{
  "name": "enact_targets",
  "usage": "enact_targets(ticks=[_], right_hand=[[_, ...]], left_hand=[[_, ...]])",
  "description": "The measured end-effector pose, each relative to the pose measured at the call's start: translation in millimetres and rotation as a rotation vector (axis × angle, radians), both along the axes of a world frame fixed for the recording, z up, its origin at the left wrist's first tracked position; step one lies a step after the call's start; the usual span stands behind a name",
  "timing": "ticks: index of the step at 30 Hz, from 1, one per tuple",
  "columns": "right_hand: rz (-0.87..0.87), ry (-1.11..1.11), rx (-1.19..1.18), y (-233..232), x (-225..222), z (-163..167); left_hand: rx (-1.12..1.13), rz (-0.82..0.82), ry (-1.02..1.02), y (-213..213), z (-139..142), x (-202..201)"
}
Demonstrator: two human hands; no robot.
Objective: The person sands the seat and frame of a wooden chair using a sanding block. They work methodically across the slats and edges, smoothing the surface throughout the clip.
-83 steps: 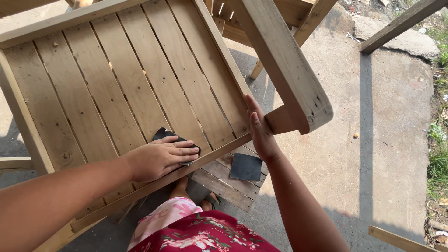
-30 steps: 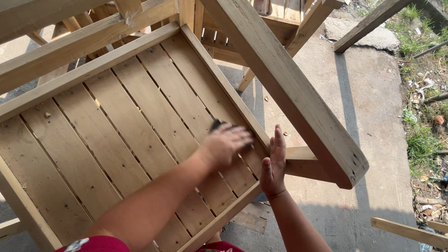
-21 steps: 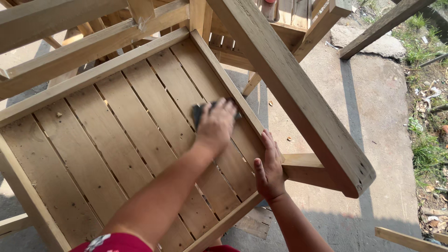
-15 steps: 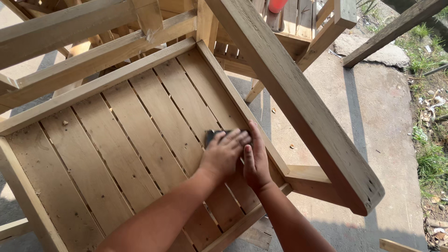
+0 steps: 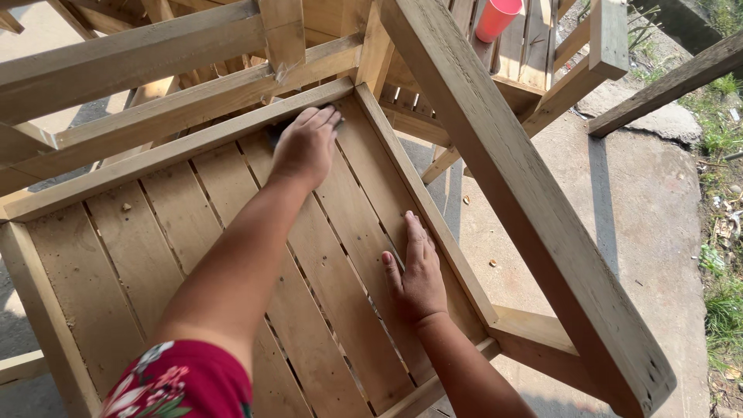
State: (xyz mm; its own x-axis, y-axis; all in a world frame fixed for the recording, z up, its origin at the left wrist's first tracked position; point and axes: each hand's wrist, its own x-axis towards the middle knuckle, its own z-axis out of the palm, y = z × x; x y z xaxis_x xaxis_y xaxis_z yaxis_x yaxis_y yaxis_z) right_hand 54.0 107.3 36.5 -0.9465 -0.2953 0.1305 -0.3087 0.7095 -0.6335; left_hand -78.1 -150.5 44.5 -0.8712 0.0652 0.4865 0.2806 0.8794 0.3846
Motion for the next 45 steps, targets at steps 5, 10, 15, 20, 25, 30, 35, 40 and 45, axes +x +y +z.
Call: enact_targets(ticks=[5,10,15,20,25,30,35,40,45], right_hand=[[0.028,0.032,0.247,-11,1,5],[0.044,0.041,0.465,-15,1,13],[0.038,-0.041,0.522,-17,-3,16],[-0.027,-0.030,0.503,-38,-6,7],[-0.057,0.027,0.533,-52,-9,2],[-0.068,0.025,0.538,-49,-9,5],[-0.068,0.018,0.509,-49,-6,6],[-0.054,0.059,0.516,-50,-8,6],[-0.070,0.012,0.522,-50,-8,7]], left_hand=[[-0.097,0.077,-0.035,-59,-4,68],[-0.005,-0.096,-0.021,-10,-22,-6],[0.029,-0.040,-0.088,9,-19,-21],[-0.055,0.121,-0.125,-78,-16,79],[0.080,-0.096,-0.085,-65,-28,43],[0.115,-0.177,-0.028,7,-36,-48],[0.149,-0.077,-0.066,-29,-26,8],[0.092,0.023,-0.089,-90,-18,81],[0.112,-0.094,-0.037,-22,-37,-11]])
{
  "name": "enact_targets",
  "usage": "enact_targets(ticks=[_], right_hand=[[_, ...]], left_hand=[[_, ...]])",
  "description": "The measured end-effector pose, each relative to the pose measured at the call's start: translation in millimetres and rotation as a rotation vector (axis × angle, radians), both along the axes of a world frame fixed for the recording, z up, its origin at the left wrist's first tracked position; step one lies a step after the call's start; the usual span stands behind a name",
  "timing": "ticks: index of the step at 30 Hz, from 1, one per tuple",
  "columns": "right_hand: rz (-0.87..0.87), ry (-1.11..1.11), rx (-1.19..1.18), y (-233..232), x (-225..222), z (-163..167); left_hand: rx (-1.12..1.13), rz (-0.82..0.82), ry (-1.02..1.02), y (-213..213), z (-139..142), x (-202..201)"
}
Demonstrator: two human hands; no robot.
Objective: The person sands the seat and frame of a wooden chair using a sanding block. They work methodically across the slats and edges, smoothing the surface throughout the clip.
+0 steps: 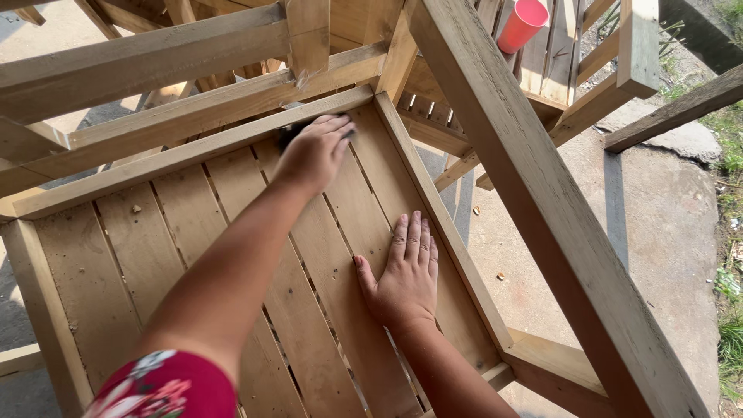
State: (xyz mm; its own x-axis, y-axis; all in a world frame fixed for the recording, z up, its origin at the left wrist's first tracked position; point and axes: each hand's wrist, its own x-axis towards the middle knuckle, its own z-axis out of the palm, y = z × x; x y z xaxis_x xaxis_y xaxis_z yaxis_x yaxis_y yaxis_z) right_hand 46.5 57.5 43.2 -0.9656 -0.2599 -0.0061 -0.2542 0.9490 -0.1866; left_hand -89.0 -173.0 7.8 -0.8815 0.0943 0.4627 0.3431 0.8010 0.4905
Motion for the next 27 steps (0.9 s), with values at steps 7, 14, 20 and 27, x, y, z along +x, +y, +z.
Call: enact_targets(ticks=[7,14,20,27], right_hand=[[0.014,0.016,-0.003,1,1,1],[0.013,0.030,-0.009,-1,0,-3],[0.001,0.006,-0.004,-1,1,-1],[0.005,0.028,-0.006,2,-1,0]], left_hand=[[0.037,0.001,-0.018,2,11,12],[-0.032,0.197,-0.102,-79,19,106],[0.037,-0.049,0.007,16,3,-21],[0.076,0.007,-0.056,-9,18,16]])
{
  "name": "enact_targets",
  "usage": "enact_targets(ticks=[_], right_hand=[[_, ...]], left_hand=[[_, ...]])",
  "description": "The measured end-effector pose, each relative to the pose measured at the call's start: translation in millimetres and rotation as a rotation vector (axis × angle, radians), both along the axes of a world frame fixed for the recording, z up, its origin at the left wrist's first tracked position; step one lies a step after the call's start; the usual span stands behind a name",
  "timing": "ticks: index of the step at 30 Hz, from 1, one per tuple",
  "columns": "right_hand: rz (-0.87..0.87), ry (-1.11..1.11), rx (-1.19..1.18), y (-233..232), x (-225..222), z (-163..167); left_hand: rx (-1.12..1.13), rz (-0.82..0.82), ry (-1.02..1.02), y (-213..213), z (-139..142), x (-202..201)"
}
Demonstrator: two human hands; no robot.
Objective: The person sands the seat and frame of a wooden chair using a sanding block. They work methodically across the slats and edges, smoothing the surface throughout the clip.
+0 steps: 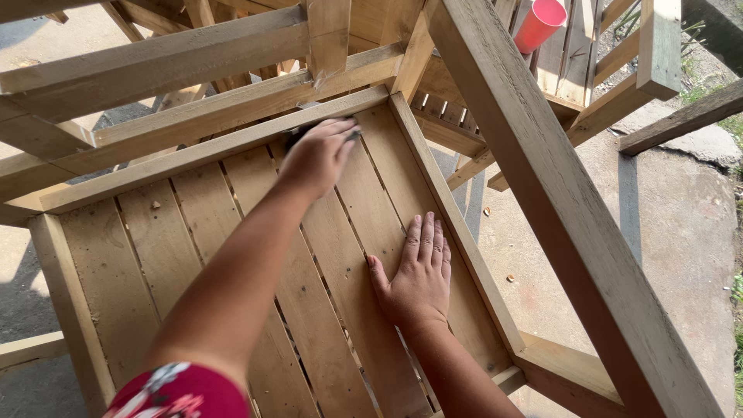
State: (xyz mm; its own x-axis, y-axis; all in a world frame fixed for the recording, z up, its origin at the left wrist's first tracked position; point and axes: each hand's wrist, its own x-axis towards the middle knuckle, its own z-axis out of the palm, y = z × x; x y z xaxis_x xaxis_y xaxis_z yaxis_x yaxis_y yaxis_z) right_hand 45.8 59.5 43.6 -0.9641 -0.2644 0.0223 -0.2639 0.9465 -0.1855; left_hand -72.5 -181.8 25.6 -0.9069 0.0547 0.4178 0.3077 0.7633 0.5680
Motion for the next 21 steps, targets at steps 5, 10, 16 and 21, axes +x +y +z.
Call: enact_targets(ticks=[5,10,16,21], right_hand=[[0.017,0.024,-0.019,0,-1,-2],[-0.005,-0.010,0.008,-3,-1,-2],[0.005,-0.003,0.020,-2,0,-2],[0.010,-0.003,0.005,0,-1,-3]], left_hand=[[-0.149,0.225,-0.088,-96,24,130],[-0.075,0.210,-0.124,-85,8,105],[-0.028,-0.087,0.036,19,-9,-38],[0.017,-0.077,0.017,27,-10,-40]])
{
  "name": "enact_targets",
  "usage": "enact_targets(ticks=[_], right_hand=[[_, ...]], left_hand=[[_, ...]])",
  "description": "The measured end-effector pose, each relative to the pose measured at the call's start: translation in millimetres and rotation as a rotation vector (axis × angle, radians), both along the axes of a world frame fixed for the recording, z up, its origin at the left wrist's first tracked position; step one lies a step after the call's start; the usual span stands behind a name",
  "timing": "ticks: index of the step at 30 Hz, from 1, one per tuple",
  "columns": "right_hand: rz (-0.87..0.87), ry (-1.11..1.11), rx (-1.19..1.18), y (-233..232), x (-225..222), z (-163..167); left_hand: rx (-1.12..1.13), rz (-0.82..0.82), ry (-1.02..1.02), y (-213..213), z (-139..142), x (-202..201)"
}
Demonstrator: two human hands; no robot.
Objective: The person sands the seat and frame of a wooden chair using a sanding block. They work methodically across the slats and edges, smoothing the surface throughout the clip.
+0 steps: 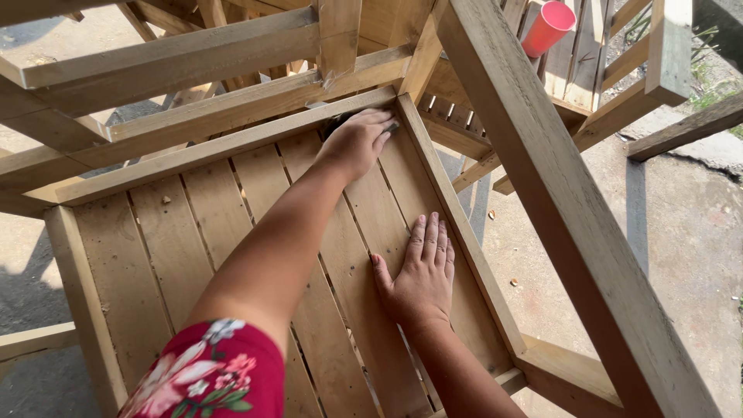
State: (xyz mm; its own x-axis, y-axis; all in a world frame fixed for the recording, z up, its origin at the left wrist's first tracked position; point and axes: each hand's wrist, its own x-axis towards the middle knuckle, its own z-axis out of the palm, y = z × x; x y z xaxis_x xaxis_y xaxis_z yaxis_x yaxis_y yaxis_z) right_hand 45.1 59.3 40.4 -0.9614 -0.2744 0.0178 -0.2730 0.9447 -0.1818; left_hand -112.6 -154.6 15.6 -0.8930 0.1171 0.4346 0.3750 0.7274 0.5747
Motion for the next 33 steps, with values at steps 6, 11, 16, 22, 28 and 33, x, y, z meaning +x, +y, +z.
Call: enact_targets(ticks=[6,11,16,22,28,33], right_hand=[[-0.003,0.001,0.026,2,-3,-3],[0.018,0.033,0.019,1,-3,-5],[-0.004,-0.023,0.038,1,-2,-3],[-0.020,-0.010,-0.017,3,-2,1],[-0.004,0.001,-0.005,1,-2,0],[0.014,0.018,0.004,1,-2,-2]], left_hand=[[-0.064,0.197,-0.124,-123,30,153],[-0.088,0.281,-0.139,-132,31,171],[-0.017,-0.042,-0.073,-36,26,52],[-0.059,0.009,0.046,13,18,-6],[-0.008,0.309,-0.127,-99,30,146],[-0.141,0.450,-0.126,-124,21,187]])
